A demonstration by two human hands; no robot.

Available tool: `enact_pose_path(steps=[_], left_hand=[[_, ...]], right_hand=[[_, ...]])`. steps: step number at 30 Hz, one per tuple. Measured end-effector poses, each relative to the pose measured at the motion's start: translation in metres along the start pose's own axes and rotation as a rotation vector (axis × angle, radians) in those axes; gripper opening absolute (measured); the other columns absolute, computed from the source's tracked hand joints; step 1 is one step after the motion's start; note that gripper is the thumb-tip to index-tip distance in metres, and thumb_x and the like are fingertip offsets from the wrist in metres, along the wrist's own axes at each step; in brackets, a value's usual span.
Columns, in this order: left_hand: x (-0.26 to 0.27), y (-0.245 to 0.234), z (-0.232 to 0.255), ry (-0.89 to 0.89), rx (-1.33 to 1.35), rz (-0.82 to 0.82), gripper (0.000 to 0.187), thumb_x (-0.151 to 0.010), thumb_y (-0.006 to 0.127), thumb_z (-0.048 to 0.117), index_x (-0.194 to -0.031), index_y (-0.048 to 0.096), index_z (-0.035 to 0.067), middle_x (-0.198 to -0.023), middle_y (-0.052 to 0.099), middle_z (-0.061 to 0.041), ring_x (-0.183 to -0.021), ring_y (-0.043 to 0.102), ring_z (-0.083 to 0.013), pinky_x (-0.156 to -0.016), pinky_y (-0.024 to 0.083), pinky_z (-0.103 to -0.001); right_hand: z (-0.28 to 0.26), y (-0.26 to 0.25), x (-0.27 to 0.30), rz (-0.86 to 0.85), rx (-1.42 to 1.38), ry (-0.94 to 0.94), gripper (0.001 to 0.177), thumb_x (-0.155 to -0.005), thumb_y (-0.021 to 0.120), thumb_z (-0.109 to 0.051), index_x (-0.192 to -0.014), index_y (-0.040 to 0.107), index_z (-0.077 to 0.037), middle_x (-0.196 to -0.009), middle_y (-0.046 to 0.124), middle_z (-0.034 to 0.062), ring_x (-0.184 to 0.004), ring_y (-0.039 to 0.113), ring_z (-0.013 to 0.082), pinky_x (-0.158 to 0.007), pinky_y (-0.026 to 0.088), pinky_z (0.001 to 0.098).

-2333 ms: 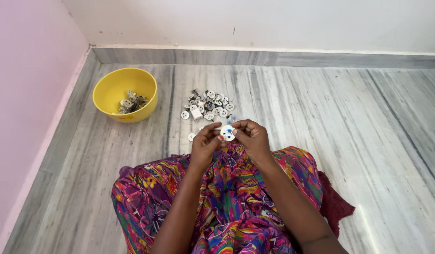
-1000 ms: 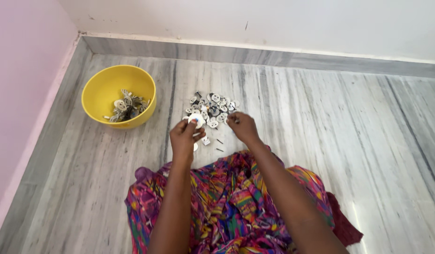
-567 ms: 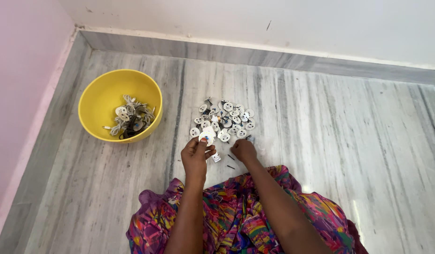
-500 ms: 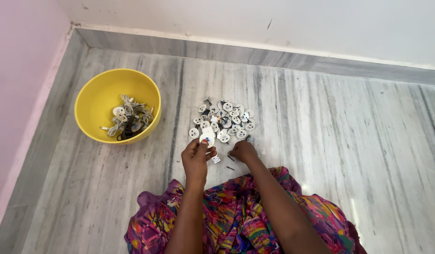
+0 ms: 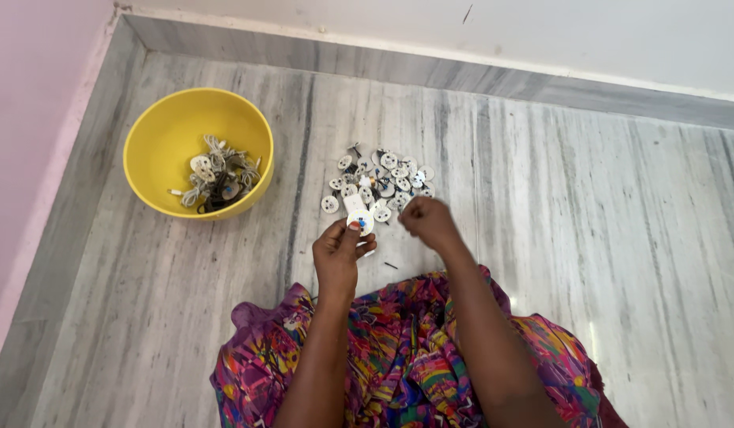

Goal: The person sits on the floor and assembles small electronic components by hand. They pick up circular printed circuit boards and pins, insert the pins into the boards, and place the assembled units into a yellow bowl.

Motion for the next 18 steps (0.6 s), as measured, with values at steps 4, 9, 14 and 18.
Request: enact_pose_path(steps=[4, 9, 14, 18], left_hand=[[0.006, 0.001, 0.006, 0.006, 0.016, 0.003, 0.029, -0.1, 0.065, 0.017, -0.113, 0.07, -0.008, -0.094, 0.074, -0.012, -0.08, 0.074, -0.0196, -0.074, 0.065, -0.034], [0.01, 0.003, 0.009, -0.015, 0.035, -0.027, 0.029, -0.1, 0.065, 0.017, -0.115, 0.071, -0.008, -0.095, 0.075, -0.012, -0.081, 0.073, -0.0185, -0.075, 0.066, -0.034], [0.01, 0.003, 0.006, 0.04, -0.049, -0.056, 0.029, -0.1, 0.065, 0.015, -0.117, 0.071, -0.007, -0.095, 0.075, -0.011, -0.08, 0.074, -0.0179, -0.073, 0.065, -0.034], [0.011, 0.005, 0.003, 0.138, -0.149, -0.053, 0.028, -0.101, 0.065, 0.014, -0.119, 0.07, -0.007, -0.096, 0.075, -0.011, -0.08, 0.073, -0.0167, -0.073, 0.064, -0.032]], right_hand=[[-0.06, -0.02, 0.05, 0.046, -0.275, -0.214, 0.019, -0.088, 0.074, -0.004, -0.107, 0.073, -0.006, -0.083, 0.071, 0.0021, -0.072, 0.062, 0.0059, -0.064, 0.053, 0.0217], [-0.106, -0.007, 0.09, 0.111, -0.127, -0.344, 0.015, -0.09, 0.076, -0.008, -0.104, 0.078, -0.003, -0.087, 0.072, 0.002, -0.073, 0.063, 0.0062, -0.066, 0.052, 0.0225], [-0.121, 0.003, 0.099, 0.151, 0.028, -0.436, 0.013, -0.089, 0.076, -0.007, -0.1, 0.078, -0.002, -0.084, 0.072, 0.0054, -0.072, 0.067, 0.0098, -0.067, 0.055, 0.0249], [-0.121, 0.005, 0.099, 0.166, 0.066, -0.467, 0.012, -0.087, 0.077, -0.007, -0.097, 0.077, -0.002, -0.083, 0.072, 0.0056, -0.073, 0.069, 0.0105, -0.068, 0.057, 0.0265]])
Point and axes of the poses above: each hand's wrist, its own x-axis away from the middle knuckle, its own y-axis out of the palm, z = x × y, the point moved 1 cm from there along -x, towards the middle knuckle
